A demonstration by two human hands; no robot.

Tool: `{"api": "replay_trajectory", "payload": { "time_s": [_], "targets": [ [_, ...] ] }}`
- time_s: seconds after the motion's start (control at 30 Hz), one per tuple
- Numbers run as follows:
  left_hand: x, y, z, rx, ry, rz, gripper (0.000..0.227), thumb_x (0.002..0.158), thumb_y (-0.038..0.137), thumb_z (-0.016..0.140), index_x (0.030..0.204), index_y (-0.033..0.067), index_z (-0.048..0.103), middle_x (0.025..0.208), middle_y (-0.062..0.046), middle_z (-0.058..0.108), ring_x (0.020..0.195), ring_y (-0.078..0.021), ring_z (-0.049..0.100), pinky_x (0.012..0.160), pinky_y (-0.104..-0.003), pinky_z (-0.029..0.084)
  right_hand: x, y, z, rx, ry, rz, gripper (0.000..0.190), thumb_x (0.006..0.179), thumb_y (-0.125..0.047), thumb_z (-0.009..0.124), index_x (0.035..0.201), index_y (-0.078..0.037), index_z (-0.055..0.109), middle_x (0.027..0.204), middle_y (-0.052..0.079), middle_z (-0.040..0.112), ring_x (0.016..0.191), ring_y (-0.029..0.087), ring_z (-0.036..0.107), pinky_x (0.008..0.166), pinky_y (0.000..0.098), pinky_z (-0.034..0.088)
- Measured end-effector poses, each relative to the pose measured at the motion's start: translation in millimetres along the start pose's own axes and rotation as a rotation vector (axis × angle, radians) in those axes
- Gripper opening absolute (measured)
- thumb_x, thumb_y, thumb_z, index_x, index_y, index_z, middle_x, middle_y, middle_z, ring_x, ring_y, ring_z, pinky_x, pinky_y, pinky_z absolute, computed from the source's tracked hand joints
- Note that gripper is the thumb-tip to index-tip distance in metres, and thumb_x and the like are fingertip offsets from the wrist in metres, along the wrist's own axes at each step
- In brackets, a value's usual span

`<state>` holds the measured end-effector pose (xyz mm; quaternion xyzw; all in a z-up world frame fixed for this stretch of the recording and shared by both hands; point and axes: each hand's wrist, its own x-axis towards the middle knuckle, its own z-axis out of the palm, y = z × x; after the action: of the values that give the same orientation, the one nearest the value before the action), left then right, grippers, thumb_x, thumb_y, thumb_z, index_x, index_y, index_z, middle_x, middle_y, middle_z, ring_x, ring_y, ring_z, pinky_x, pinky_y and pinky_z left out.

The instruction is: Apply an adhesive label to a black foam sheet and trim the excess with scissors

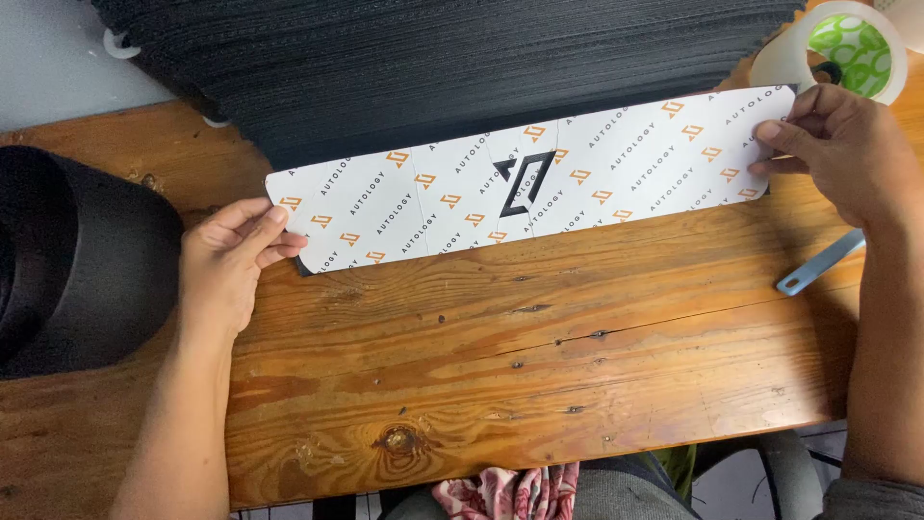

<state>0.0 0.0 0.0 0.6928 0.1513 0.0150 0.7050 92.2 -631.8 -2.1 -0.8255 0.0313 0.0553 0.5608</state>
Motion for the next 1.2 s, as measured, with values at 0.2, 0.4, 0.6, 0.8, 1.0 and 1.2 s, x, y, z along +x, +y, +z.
{"api": "replay_trajectory", "payload": {
  "time_s": [0.2,0.4,0.6,0.8,1.0,1.2],
  "targets": [
    [-3.4,3.8,2.0,0.022,0.011,0.041,0.014,0.097,0.017,0.072,0.105,0.0062,0.068,0.086,-0.005,0.071,0.073,-0.0171,0.073,0.071,-0.023,0.062,-1.0,-0.5,1.2,0.010,0.052,0.028,0.019,0.115,-0.006,0.065,0.106,-0.010,0.048,0.103,0.007,0.064,0.094,0.017,0.068,0.084,0.0286,0.067],
    [0.5,-1.1,1.4,0.048,0.026,0.076,0.016,0.096,0.018,0.074,0.105,0.0061,0.070,0.085,-0.007,0.072,0.071,-0.0134,0.071,0.072,-0.022,0.061,3.1,5.4,-0.8,0.003,0.056,0.011,0.018,0.114,-0.006,0.065,0.107,-0.009,0.049,0.106,0.006,0.059,0.098,0.018,0.067,0.088,0.0273,0.067],
    [-3.2,5.4,5.4,0.052,0.032,0.071,0.017,0.094,0.016,0.074,0.108,0.0061,0.071,0.093,-0.007,0.074,0.073,-0.0133,0.071,0.074,-0.022,0.062,1.2,3.1,-0.7,0.009,0.045,0.019,0.017,0.114,-0.006,0.066,0.108,-0.009,0.049,0.102,0.007,0.062,0.095,0.017,0.068,0.086,0.0286,0.067],
    [-1.3,2.3,1.4,0.049,0.019,0.094,0.018,0.094,0.018,0.074,0.107,0.0055,0.071,0.092,-0.007,0.073,0.072,-0.0134,0.071,0.072,-0.021,0.061,1.6,4.4,-0.9,0.012,0.022,-0.005,0.015,0.113,-0.007,0.066,0.108,-0.008,0.051,0.103,0.007,0.063,0.096,0.016,0.067,0.085,0.0288,0.066],
    [3.7,-0.9,-9.3,0.261,0.091,0.158,0.012,0.098,0.019,0.075,0.105,0.0096,0.071,0.084,0.000,0.070,0.064,-0.0035,0.058,0.058,-0.014,0.045,-10.9,-21.3,11.1,-0.091,-0.015,0.023,0.019,0.113,-0.009,0.067,0.101,-0.007,0.052,0.094,0.010,0.067,0.080,0.016,0.064,0.077,0.0287,0.060],
    [3.3,5.2,-22.6,0.708,0.112,0.170,0.009,0.104,0.017,0.071,0.105,0.0085,0.069,0.093,-0.002,0.070,0.073,-0.0083,0.057,0.063,-0.028,0.056,-6.9,-22.5,24.7,-0.092,-0.072,0.109,0.022,0.102,-0.016,0.074,0.092,-0.012,0.055,0.076,0.004,0.061,0.061,0.013,0.058,0.059,0.0198,0.049]
  ]
}}
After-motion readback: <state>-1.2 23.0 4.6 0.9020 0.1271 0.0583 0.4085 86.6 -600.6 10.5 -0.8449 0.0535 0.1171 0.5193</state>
